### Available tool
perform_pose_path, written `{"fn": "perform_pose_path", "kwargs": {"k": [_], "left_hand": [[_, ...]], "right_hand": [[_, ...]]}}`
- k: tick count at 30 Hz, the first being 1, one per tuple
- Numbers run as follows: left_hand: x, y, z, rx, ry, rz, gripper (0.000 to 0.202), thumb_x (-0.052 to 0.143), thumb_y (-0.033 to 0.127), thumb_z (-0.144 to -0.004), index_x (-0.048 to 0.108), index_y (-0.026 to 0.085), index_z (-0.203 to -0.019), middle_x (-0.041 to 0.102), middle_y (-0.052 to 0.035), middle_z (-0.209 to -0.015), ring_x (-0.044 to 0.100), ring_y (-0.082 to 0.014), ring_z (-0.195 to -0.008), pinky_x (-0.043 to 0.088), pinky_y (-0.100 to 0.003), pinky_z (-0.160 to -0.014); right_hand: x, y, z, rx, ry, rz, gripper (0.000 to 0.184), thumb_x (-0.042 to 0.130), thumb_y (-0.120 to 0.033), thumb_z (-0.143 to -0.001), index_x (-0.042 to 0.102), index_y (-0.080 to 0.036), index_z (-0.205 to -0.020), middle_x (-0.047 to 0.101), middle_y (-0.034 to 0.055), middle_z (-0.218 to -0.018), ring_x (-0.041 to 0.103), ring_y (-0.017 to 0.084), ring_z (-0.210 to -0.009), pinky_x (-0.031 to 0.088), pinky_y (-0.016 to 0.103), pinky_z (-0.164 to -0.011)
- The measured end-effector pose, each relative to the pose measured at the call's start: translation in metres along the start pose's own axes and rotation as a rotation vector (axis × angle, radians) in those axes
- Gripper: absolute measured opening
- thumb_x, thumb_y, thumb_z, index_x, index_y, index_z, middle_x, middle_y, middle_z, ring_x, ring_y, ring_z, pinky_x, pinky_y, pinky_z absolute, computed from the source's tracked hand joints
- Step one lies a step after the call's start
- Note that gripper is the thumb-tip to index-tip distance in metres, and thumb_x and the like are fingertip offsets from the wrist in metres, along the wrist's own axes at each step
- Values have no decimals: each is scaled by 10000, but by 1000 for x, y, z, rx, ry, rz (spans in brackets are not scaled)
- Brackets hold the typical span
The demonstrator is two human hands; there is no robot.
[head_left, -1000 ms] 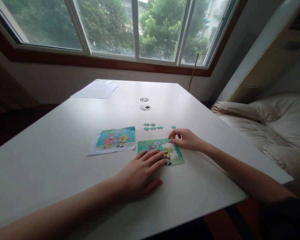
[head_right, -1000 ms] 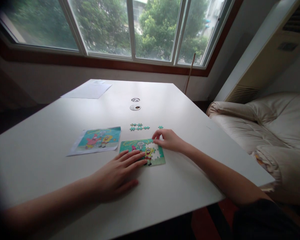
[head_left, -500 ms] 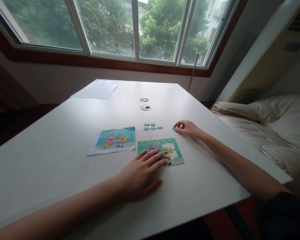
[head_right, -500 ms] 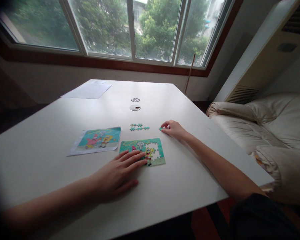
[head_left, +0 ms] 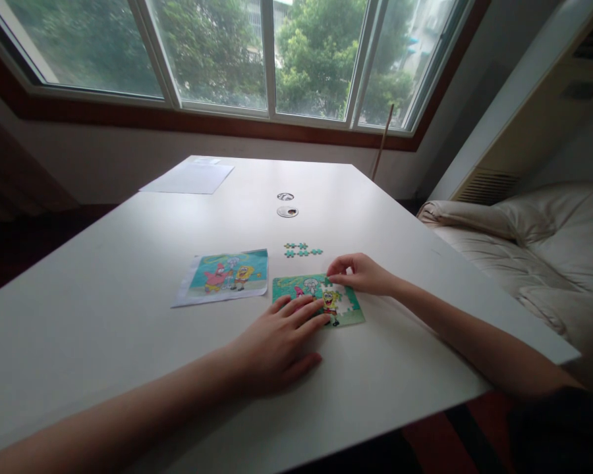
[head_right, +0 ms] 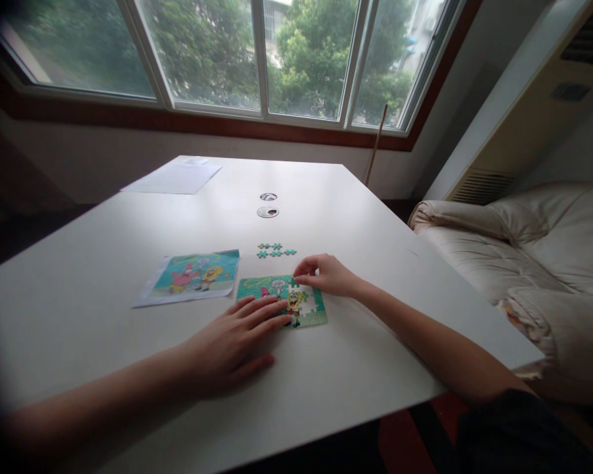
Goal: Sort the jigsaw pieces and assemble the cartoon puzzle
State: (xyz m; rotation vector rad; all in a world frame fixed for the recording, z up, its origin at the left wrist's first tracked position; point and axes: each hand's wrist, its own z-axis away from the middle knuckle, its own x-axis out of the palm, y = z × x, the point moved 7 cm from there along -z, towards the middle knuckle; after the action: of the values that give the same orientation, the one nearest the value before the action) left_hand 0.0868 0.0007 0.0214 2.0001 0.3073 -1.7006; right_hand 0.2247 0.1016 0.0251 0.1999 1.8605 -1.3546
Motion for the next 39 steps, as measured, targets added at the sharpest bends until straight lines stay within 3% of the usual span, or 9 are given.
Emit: {"fn": "perform_pose_path", "kwargs": {"k": [5, 31, 35, 39], "left_hand": [[-1, 0, 0, 1, 13, 2, 522, 440, 383, -853, 324, 226, -1337, 381, -80, -1380, 321, -302, -1262, 257, -499, -1007], [-1, 1, 0, 0, 22, -9, 515, 441, 381, -854, 328, 229, -1332, 384, -80, -1378, 323, -296, -1261, 258, -486, -1011], [-1, 1, 0, 2, 10, -24, 512, 427, 384, -863, 322, 221, -1337, 378, -85, -1384, 325, -297, -1259, 260, -489, -1008], [-2, 2, 0, 8, -11, -45, 514, 419, 395, -869, 321, 211, -1339, 362, -90, -1397, 328, -308, -1260, 274, -492, -998]], "right_hand": [[8, -4, 2, 15, -19, 26, 184, 605, -290, -740, 666, -134, -817, 644, 26, -695, 518, 109, -623, 387, 226, -582], [5, -15, 5, -52, 71, 277, 89, 632, -237, -721, 666, -177, -776, 634, 5, -701, 525, 113, -653, 374, 228, -627], [-5, -8, -2, -77, 89, 264, 103, 598, -223, -738, 667, -177, -799, 641, 13, -724, 529, 115, -658, 387, 227, -625], [-18, 15, -21, -34, 135, 270, 185, 562, -206, -751, 672, -178, -897, 654, 26, -788, 528, 113, -650, 406, 230, -629]]}}
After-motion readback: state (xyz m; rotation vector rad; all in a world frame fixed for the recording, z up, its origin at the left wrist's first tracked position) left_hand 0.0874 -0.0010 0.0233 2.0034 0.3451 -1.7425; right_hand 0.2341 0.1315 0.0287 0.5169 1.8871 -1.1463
